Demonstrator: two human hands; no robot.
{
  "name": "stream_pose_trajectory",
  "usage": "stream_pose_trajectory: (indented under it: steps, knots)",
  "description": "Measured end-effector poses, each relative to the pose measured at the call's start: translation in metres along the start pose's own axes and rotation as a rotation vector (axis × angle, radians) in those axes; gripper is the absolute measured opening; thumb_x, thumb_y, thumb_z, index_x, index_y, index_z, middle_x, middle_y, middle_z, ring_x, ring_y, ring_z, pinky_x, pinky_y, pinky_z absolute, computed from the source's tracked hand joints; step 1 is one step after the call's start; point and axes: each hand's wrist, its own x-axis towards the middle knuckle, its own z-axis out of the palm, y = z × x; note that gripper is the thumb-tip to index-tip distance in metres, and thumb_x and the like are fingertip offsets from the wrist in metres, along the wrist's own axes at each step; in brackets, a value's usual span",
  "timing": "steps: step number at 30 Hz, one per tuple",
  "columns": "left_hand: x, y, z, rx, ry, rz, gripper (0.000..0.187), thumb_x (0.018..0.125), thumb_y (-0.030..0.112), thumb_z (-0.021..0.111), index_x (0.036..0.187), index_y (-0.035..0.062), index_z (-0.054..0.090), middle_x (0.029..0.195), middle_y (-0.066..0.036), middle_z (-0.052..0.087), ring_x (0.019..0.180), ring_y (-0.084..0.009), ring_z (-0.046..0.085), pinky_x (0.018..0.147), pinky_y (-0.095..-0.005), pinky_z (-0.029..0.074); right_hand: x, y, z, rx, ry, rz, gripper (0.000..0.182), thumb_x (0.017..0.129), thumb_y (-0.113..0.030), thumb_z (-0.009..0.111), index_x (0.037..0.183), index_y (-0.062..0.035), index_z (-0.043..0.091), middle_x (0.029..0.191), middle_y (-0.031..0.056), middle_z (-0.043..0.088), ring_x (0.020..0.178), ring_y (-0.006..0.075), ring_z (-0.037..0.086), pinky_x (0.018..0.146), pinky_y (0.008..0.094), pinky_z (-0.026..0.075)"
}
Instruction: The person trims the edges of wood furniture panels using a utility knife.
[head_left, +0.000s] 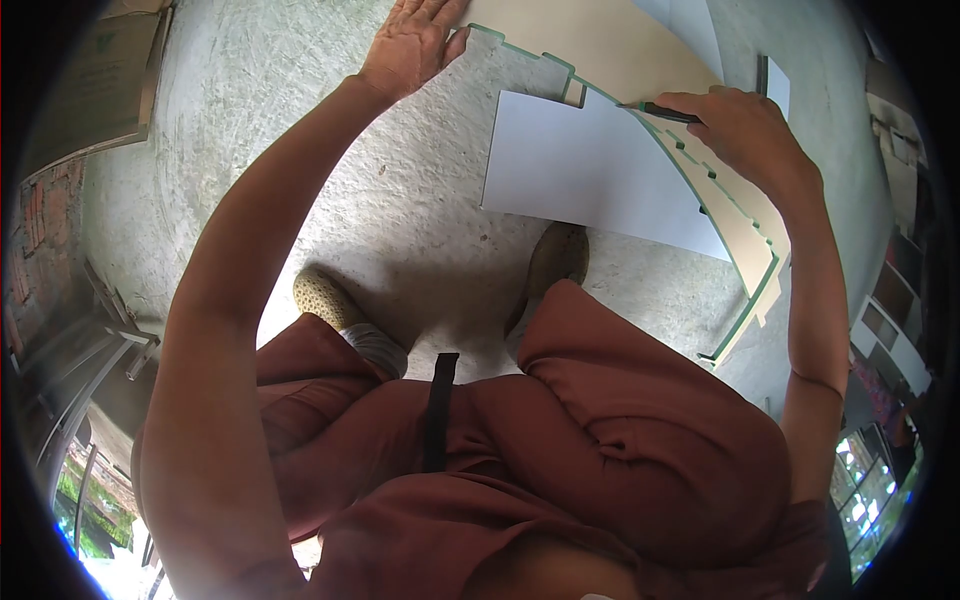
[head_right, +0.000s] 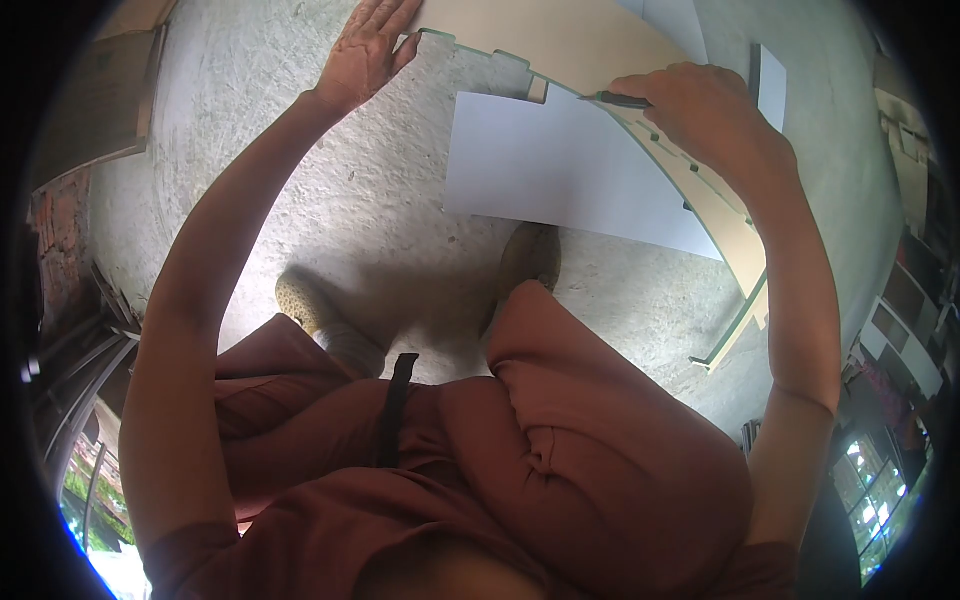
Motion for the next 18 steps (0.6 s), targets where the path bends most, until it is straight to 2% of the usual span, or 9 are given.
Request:
stream_pose_trajectory:
  steps: [3, 5, 9, 11, 12, 14, 18]
  knots:
    - [0.000, 0.000, -0.002, -0.026, -0.005, -0.007, 0.053, 0.097, 0.029, 0.044, 0.137, -0.0046, 0.040, 0.147, -0.024, 0.031, 0.140, -0.0376, 0.022, 0.116, -0.0435, 0.019, 0.002, -0.003, 0.001, -0.001, -0.015, -0.018, 0.035, 0.090, -0.013, 0.059, 0.122, -0.0251, 0.062, 0.088, 0.0104, 0.062, 0.080, 0.0240, 0.064, 0.073, 0.0375, 0.052]
    - [0.000, 0.001, -0.002, -0.013, -0.005, -0.005, 0.052, 0.096, 0.028, 0.044, 0.137, -0.0046, 0.040, 0.147, -0.024, 0.031, 0.140, -0.0378, 0.022, 0.115, -0.0437, 0.019, 0.001, -0.009, -0.003, -0.029, -0.019, 0.022, 0.039, 0.086, -0.008, 0.061, 0.122, -0.0220, 0.063, 0.090, 0.0083, 0.069, 0.088, 0.0219, 0.066, 0.083, 0.0357, 0.052]
    - [0.001, 0.000, -0.003, 0.017, -0.003, 0.009, 0.052, 0.095, 0.027, 0.047, 0.136, -0.0049, 0.041, 0.146, -0.024, 0.032, 0.139, -0.0382, 0.024, 0.115, -0.0438, 0.020, -0.002, -0.009, 0.003, -0.097, 0.003, 0.027, 0.038, 0.085, -0.006, 0.062, 0.120, -0.0195, 0.064, 0.092, 0.0099, 0.070, 0.089, 0.0221, 0.067, 0.084, 0.0357, 0.052]
    - [0.000, 0.001, -0.004, -0.011, 0.014, 0.005, 0.052, 0.095, 0.026, 0.048, 0.136, -0.0050, 0.041, 0.145, -0.024, 0.033, 0.139, -0.0383, 0.024, 0.115, -0.0437, 0.020, -0.003, -0.009, 0.000, -0.059, -0.110, 0.079, 0.037, 0.084, -0.003, 0.062, 0.117, -0.0183, 0.066, 0.093, 0.0106, 0.070, 0.089, 0.0224, 0.067, 0.086, 0.0373, 0.052]
    - [0.000, 0.001, -0.005, -0.039, 0.029, 0.002, 0.052, 0.094, 0.026, 0.048, 0.136, -0.0051, 0.042, 0.145, -0.024, 0.034, 0.139, -0.0384, 0.024, 0.115, -0.0436, 0.020, -0.004, -0.006, 0.002, -0.061, -0.112, 0.083, 0.037, 0.084, -0.003, 0.062, 0.117, -0.0183, 0.066, 0.093, 0.0106, 0.070, 0.089, 0.0224, 0.067, 0.086, 0.0373, 0.052]
    - [0.001, 0.001, -0.005, -0.042, 0.027, -0.001, 0.052, 0.094, 0.026, 0.049, 0.135, -0.0051, 0.042, 0.145, -0.024, 0.034, 0.139, -0.0384, 0.024, 0.115, -0.0436, 0.020, -0.006, 0.001, 0.009, -0.084, -0.097, 0.051, 0.038, 0.088, -0.012, 0.060, 0.123, -0.0272, 0.062, 0.089, 0.0119, 0.065, 0.088, 0.0232, 0.066, 0.082, 0.0366, 0.053]
    - [0.000, 0.000, -0.009, 0.048, -0.022, 0.021, 0.051, 0.093, 0.025, 0.050, 0.135, -0.0053, 0.043, 0.144, -0.024, 0.035, 0.139, -0.0387, 0.025, 0.116, -0.0438, 0.020, -0.008, 0.017, 0.013, -0.055, -0.133, 0.071, 0.039, 0.086, -0.009, 0.061, 0.121, -0.0248, 0.063, 0.090, 0.0111, 0.067, 0.091, 0.0256, 0.065, 0.084, 0.0385, 0.052]
